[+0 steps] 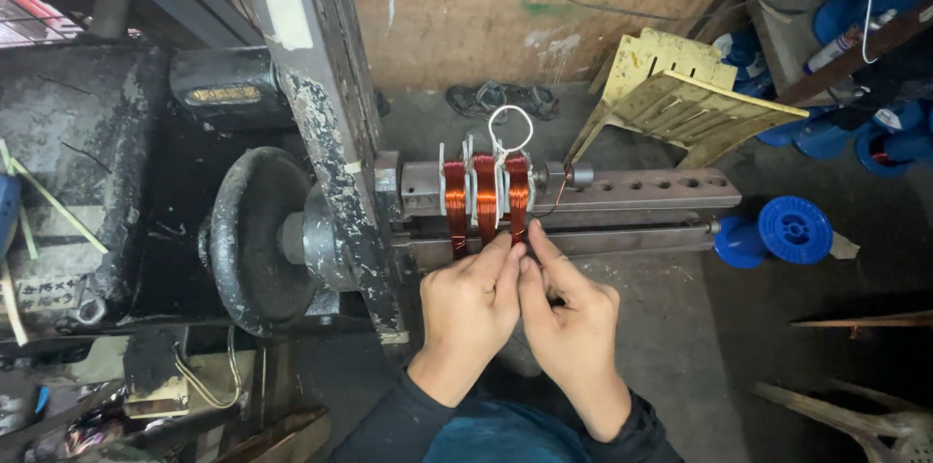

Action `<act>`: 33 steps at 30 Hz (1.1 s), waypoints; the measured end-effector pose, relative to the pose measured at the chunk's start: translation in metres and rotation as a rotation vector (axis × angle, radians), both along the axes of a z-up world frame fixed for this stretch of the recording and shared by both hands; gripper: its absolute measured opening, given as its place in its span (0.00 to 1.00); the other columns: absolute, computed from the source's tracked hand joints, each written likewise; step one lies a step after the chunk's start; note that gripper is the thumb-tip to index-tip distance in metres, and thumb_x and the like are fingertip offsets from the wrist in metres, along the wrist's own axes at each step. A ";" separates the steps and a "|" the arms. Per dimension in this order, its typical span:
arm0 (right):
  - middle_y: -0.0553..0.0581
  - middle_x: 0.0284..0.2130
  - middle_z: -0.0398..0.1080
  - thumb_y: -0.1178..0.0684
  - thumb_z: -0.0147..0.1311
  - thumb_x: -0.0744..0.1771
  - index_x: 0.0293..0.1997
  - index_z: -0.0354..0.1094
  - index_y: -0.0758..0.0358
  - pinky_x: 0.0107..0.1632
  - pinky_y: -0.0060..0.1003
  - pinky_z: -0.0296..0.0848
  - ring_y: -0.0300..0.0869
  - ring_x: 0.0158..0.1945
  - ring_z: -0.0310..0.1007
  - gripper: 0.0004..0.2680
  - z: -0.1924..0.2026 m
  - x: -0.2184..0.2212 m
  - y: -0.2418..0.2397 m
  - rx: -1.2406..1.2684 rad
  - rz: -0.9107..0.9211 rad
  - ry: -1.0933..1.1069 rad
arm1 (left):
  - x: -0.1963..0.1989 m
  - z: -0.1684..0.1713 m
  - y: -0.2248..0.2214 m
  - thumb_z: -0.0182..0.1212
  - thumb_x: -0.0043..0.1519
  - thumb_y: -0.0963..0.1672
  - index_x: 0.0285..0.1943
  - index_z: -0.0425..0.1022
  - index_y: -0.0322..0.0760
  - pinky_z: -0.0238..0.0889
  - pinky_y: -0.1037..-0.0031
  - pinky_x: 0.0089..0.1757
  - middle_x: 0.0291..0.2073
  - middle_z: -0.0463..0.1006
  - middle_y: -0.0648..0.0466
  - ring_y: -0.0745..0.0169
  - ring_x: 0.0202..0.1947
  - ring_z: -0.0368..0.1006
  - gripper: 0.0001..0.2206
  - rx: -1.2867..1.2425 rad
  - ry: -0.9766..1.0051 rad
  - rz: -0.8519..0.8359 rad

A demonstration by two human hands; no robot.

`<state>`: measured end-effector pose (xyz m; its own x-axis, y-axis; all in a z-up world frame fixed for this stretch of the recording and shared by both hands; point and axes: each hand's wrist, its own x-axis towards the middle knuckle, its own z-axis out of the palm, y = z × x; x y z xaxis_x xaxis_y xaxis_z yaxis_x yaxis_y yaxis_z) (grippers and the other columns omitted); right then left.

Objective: Securing copper wire coils with ties on a winding machine and removing them

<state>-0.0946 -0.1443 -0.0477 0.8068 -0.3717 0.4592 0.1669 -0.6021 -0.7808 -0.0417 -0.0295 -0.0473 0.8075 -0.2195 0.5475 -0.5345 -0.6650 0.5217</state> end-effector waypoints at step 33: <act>0.60 0.10 0.63 0.62 0.52 0.69 0.68 0.68 0.70 0.15 0.28 0.54 0.37 0.09 0.53 0.18 0.014 0.020 -0.035 1.145 0.446 0.397 | 0.000 0.011 0.006 0.64 0.67 0.44 0.49 0.84 0.39 0.69 0.65 0.24 0.23 0.82 0.54 0.56 0.20 0.78 0.08 -0.025 -0.064 -0.079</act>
<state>-0.0746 -0.1795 -0.0342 0.9695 -0.0569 -0.2383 -0.1816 0.4862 -0.8548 -0.0417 -0.0231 -0.0359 0.7512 -0.2663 0.6039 -0.6176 -0.6065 0.5008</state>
